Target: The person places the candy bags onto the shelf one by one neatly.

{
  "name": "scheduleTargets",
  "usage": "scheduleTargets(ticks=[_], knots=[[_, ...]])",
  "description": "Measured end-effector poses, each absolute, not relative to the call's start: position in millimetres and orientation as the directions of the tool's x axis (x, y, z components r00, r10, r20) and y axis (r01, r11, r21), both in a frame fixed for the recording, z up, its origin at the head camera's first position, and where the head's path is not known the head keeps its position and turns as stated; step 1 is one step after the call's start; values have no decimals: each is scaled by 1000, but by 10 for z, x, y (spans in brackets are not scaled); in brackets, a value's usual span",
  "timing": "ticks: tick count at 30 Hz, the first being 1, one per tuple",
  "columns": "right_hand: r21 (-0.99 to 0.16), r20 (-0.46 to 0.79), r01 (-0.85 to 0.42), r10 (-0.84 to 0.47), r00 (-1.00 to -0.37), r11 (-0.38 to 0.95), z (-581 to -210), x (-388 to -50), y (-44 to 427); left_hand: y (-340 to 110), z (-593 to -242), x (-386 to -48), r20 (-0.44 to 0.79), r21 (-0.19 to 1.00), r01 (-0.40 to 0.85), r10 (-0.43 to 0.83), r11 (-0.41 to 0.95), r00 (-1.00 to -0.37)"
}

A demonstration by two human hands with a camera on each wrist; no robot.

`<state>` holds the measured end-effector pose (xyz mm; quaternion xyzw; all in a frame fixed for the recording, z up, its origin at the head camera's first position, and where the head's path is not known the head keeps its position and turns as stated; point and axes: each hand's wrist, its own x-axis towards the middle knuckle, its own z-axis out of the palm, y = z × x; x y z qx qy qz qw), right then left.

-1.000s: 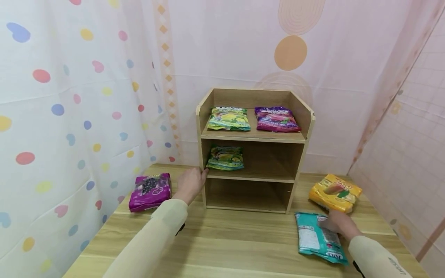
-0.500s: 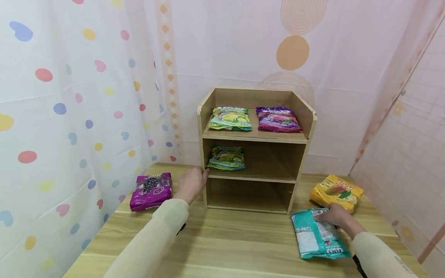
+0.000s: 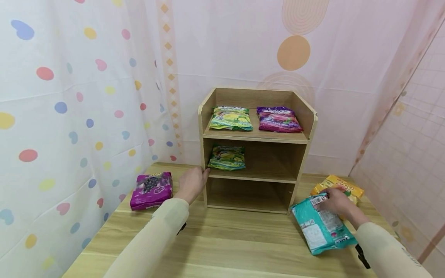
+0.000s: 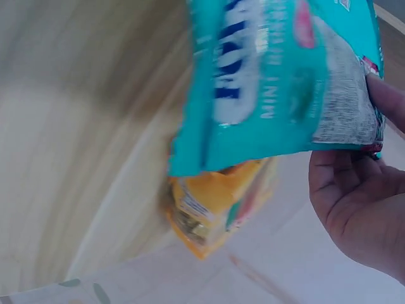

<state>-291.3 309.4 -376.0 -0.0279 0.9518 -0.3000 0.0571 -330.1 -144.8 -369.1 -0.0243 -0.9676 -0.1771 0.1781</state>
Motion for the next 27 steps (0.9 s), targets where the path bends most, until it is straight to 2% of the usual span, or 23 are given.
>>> scheduleTargets(ticks=[8,18,21,27], knots=[[-584,-8,-143,-182,-983,799,-3613,-2915,3040,-1445,-3690,-3301,354,327,107,-17,939,-935],[-625,96,-324,-341,-935,711,-3526,-2892,2897,-1445,-3684,-3299,349,330,100,-23,939,-937],[-646,78,-350,-398,-914,678,-3542,-2888,2897,-1442,-3681,-3293,346,332,107,-16,937,-938],[-661,-74,-339,-508,-858,669,-3544,-2857,2940,-1439,-3669,-3282,338,343,102,-21,934,-941]])
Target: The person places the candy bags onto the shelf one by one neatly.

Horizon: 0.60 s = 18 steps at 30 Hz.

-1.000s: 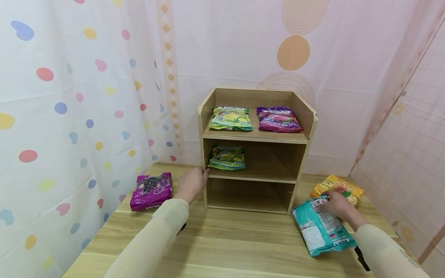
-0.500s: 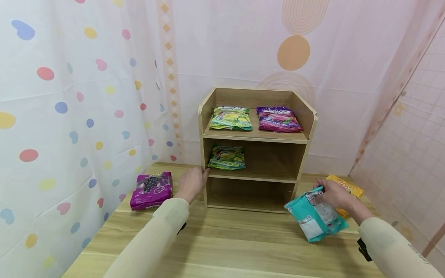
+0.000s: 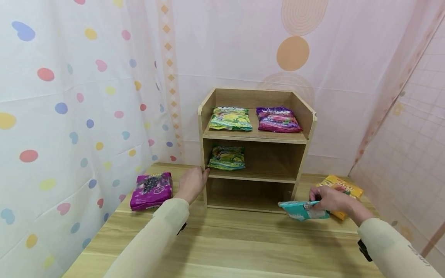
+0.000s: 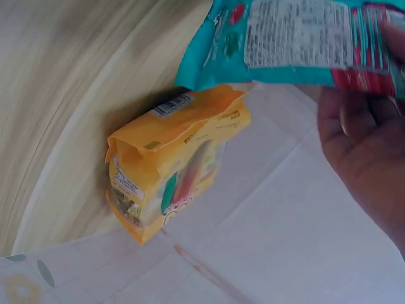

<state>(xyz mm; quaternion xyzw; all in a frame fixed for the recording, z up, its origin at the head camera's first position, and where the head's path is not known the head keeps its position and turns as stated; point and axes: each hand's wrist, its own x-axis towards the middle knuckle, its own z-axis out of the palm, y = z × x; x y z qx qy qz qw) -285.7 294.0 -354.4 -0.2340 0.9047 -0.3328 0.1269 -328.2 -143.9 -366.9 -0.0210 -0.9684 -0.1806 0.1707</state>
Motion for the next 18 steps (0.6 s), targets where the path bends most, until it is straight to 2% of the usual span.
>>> scheduleTargets(ticks=[5,8,14,18], knots=[[-709,-278,-240,-575,-770,664,-3559,-2832,2972,-1443,-3676,-3288,339,333,99,-21,938,-941],[-708,-345,-184,-561,-752,682,-3587,-2823,2980,-1442,-3678,-3290,343,329,99,-21,939,-939],[-541,-282,-208,-408,-868,815,-3682,-2790,2952,-1438,-3675,-3289,343,331,98,-22,938,-939],[-417,-336,-110,-266,-903,902,-3800,-2774,2925,-1439,-3673,-3288,340,334,99,-22,937,-940]])
